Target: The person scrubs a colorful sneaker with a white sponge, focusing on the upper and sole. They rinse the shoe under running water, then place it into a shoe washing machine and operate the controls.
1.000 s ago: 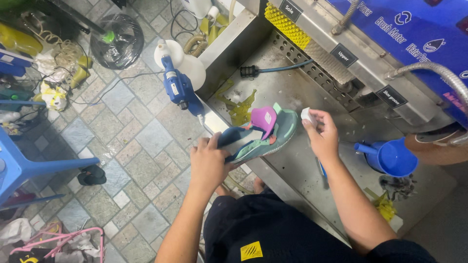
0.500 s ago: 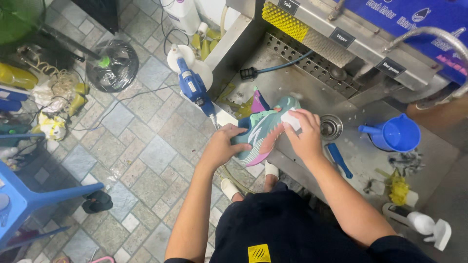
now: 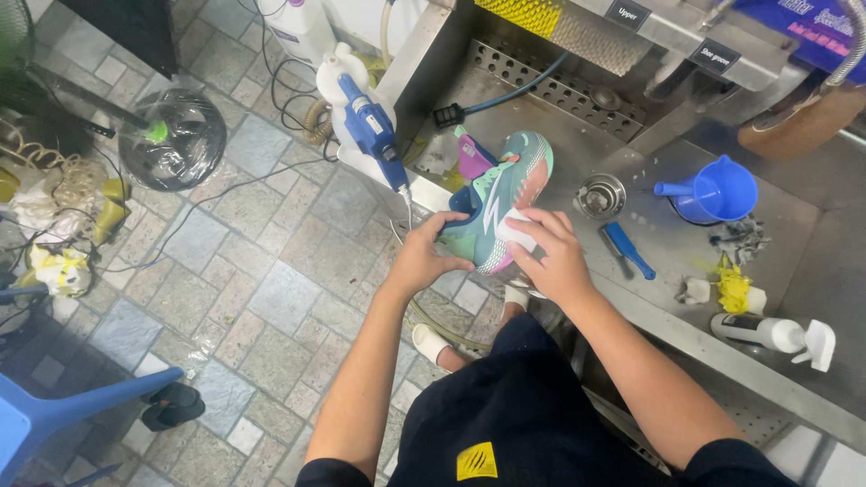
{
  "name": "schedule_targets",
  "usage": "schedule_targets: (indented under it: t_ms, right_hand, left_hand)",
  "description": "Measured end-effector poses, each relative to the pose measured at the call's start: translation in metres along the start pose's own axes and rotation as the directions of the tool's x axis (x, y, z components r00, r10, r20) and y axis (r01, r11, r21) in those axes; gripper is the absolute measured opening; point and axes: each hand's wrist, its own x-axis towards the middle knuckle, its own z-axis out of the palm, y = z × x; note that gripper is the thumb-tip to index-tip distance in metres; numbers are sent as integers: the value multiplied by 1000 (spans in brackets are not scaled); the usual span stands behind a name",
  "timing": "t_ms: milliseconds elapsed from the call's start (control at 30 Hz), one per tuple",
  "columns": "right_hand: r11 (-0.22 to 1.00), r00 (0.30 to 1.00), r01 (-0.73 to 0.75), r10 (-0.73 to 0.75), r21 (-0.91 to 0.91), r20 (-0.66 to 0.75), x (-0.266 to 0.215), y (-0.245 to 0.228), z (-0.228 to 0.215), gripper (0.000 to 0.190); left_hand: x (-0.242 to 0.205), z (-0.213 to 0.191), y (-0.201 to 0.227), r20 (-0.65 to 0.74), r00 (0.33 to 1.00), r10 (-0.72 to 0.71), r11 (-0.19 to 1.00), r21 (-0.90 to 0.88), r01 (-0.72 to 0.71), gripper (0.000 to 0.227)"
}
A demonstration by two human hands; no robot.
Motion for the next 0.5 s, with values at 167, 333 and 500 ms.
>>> schedule_targets:
  t_ms: [167,333,500]
  right_hand:
    - [998,999,38,-39,43,23,-4,4,-7,36]
    - [996,998,41,-44,78,47,16,23,-9,33]
    - [984,969,146,-164,106,187,50,45,-16,34]
  left_hand:
    - [-6,4,-14,19,1000,10,990,-144,-7,71]
    - [-1,28,-40,-33,994,-105,985,-145,99,53]
    - [1,59,-57,-105,981,-165,980,-126,152,50]
